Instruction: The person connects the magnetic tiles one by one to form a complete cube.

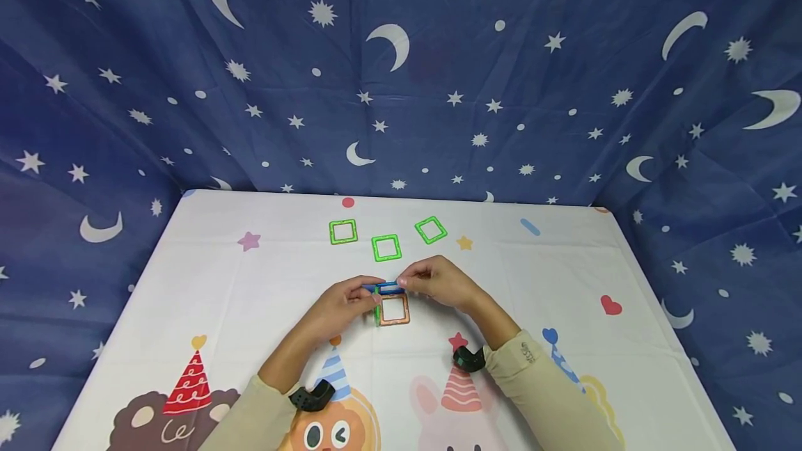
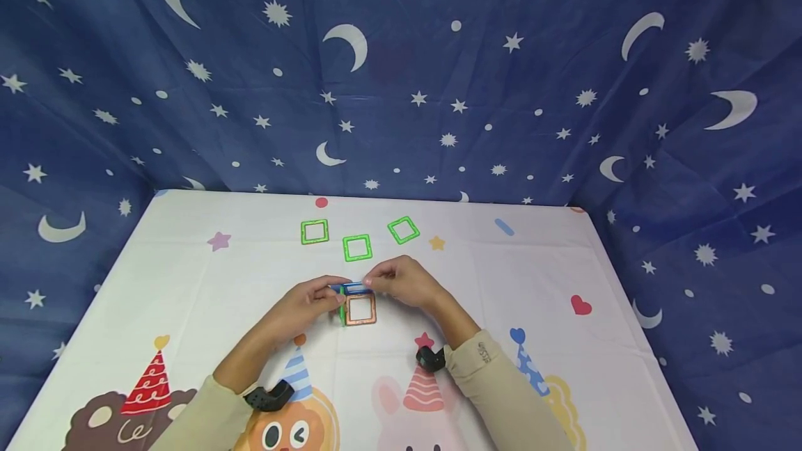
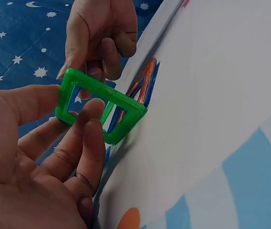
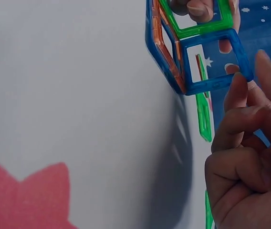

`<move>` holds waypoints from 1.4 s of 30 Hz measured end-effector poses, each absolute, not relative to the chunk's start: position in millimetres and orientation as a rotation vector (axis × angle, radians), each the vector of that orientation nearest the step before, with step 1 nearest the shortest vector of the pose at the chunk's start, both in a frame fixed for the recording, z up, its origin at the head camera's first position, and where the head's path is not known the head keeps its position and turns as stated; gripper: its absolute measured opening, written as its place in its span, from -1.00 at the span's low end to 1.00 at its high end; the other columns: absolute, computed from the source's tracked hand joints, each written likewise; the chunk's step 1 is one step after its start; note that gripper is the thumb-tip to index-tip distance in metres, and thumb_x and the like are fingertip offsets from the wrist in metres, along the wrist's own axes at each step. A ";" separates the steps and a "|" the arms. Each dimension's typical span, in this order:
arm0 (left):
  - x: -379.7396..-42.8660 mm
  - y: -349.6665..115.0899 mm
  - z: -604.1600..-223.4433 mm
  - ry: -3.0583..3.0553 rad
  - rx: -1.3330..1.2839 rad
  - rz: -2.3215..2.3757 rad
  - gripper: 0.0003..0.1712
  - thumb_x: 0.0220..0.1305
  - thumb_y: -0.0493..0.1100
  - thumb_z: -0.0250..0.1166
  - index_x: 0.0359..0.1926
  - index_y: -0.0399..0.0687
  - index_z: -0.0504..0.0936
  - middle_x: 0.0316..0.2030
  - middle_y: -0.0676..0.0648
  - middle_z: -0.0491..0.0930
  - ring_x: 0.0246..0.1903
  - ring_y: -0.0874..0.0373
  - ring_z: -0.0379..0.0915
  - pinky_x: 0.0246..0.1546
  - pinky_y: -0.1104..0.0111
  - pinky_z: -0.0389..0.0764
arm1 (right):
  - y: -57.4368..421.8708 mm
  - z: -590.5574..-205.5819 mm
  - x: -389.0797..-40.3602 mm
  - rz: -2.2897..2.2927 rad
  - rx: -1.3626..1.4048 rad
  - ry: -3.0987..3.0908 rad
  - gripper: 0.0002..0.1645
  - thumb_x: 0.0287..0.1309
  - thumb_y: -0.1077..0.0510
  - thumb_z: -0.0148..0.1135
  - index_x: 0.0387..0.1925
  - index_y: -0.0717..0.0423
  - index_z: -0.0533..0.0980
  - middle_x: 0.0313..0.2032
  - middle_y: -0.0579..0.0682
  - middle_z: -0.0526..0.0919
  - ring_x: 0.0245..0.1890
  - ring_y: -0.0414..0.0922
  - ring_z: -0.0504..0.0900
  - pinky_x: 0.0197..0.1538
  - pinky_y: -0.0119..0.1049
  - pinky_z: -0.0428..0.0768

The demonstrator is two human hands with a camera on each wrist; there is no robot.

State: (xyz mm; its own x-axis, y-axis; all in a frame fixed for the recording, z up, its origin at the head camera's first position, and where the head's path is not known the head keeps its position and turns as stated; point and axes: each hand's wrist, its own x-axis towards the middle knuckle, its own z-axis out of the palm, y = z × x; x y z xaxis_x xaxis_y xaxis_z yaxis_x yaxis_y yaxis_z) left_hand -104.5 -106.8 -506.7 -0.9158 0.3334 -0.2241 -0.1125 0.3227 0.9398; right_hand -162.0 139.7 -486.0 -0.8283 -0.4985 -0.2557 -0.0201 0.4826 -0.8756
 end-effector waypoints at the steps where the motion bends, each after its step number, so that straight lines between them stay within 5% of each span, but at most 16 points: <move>1: -104.7 -106.6 -506.6 2.215 0.190 1.624 -0.58 0.41 -0.04 0.33 0.24 0.06 0.62 -0.34 0.01 0.68 -0.30 0.16 0.51 -0.18 0.37 0.44 | 139.9 -485.4 -161.7 -1.330 -0.420 2.245 -0.80 0.30 0.01 0.39 -0.20 0.03 0.78 -0.45 -0.02 0.62 -0.50 -0.15 0.41 -0.42 -0.36 0.40; 16: -102.9 -104.6 -506.6 2.241 0.044 1.633 -0.63 0.52 0.06 0.19 0.22 0.17 0.69 -0.30 0.06 0.73 -0.22 0.16 0.60 -0.04 0.31 0.48 | 133.0 -491.5 -160.1 -1.377 -0.344 2.278 -0.83 0.24 0.04 0.44 -0.26 0.04 0.80 -0.45 0.05 0.69 -0.53 -0.23 0.37 -0.45 -0.40 0.34; 24: -102.1 -97.3 -504.5 2.207 -0.083 1.717 -0.66 0.48 0.05 0.24 0.14 0.13 0.75 -0.41 -0.04 0.69 -0.31 0.10 0.50 -0.34 0.39 0.35 | 131.5 -489.7 -159.6 -1.405 -0.296 2.256 -0.81 0.23 0.04 0.45 -0.26 0.07 0.80 -0.52 0.04 0.61 -0.57 -0.23 0.32 -0.49 -0.40 0.29; 31: -101.1 -91.7 -503.8 2.237 -0.147 1.739 -0.70 0.45 0.06 0.27 -0.01 0.08 0.82 -0.46 -0.03 0.65 -0.19 0.14 0.50 -0.14 0.33 0.38 | 132.1 -491.7 -161.7 -1.417 -0.292 2.253 -0.75 0.23 0.02 0.45 -0.23 0.12 0.80 -0.51 0.02 0.64 -0.56 -0.22 0.34 -0.48 -0.38 0.32; 42: -100.3 -89.6 -503.2 2.235 -0.155 1.763 -0.59 0.45 0.03 0.26 -0.43 -0.13 0.78 0.04 0.10 0.74 0.21 0.15 0.50 0.30 0.15 0.34 | 141.9 -489.8 -171.5 -1.475 -0.223 2.170 -0.70 0.21 -0.03 0.46 -0.16 0.09 0.79 -0.39 -0.01 0.72 -0.47 -0.16 0.42 -0.43 -0.37 0.37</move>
